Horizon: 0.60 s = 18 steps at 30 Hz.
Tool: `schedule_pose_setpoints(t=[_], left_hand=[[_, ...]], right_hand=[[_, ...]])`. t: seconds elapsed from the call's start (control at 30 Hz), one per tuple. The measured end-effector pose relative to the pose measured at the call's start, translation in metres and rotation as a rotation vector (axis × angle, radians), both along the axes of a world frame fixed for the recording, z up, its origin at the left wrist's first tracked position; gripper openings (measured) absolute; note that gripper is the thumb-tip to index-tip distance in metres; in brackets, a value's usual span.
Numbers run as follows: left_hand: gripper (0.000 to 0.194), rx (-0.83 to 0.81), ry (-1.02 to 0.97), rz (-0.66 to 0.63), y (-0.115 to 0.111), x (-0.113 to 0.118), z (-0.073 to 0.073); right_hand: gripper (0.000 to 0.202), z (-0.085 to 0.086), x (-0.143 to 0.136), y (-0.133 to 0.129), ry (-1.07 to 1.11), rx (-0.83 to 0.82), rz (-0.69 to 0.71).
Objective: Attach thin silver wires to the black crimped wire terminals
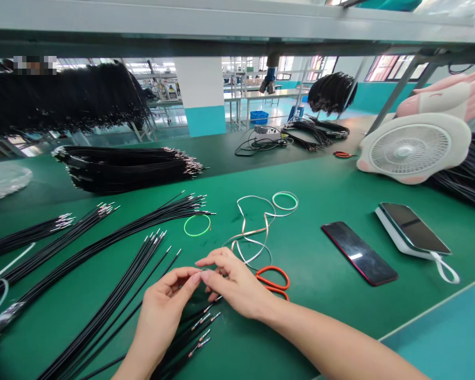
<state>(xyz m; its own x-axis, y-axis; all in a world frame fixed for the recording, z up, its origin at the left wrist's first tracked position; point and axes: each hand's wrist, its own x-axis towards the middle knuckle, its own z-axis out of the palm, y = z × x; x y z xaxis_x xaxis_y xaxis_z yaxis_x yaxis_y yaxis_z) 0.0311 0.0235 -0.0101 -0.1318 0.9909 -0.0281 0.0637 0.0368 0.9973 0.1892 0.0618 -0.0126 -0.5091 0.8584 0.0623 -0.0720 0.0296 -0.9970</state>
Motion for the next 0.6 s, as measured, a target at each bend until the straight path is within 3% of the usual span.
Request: schedule_pose_setpoints(t=[0.17,0.33,0.6], left_hand=[[0.018,-0.034,-0.028,0.006,0.0001,-0.0011,0.0028],[0.023,-0.081,-0.054,0.028,-0.0007,0.0010,0.0056],[0.033,-0.148,-0.066,0.020,0.0024,-0.0040,-0.0013]], right_hand=[[0.034,-0.0034,-0.0037,0.0003,-0.032,-0.053,0.031],[0.034,-0.0050,-0.0054,0.0011,-0.003,-0.089,0.004],[0.037,-0.0049,-0.0031,0.0032,-0.037,-0.175,0.037]])
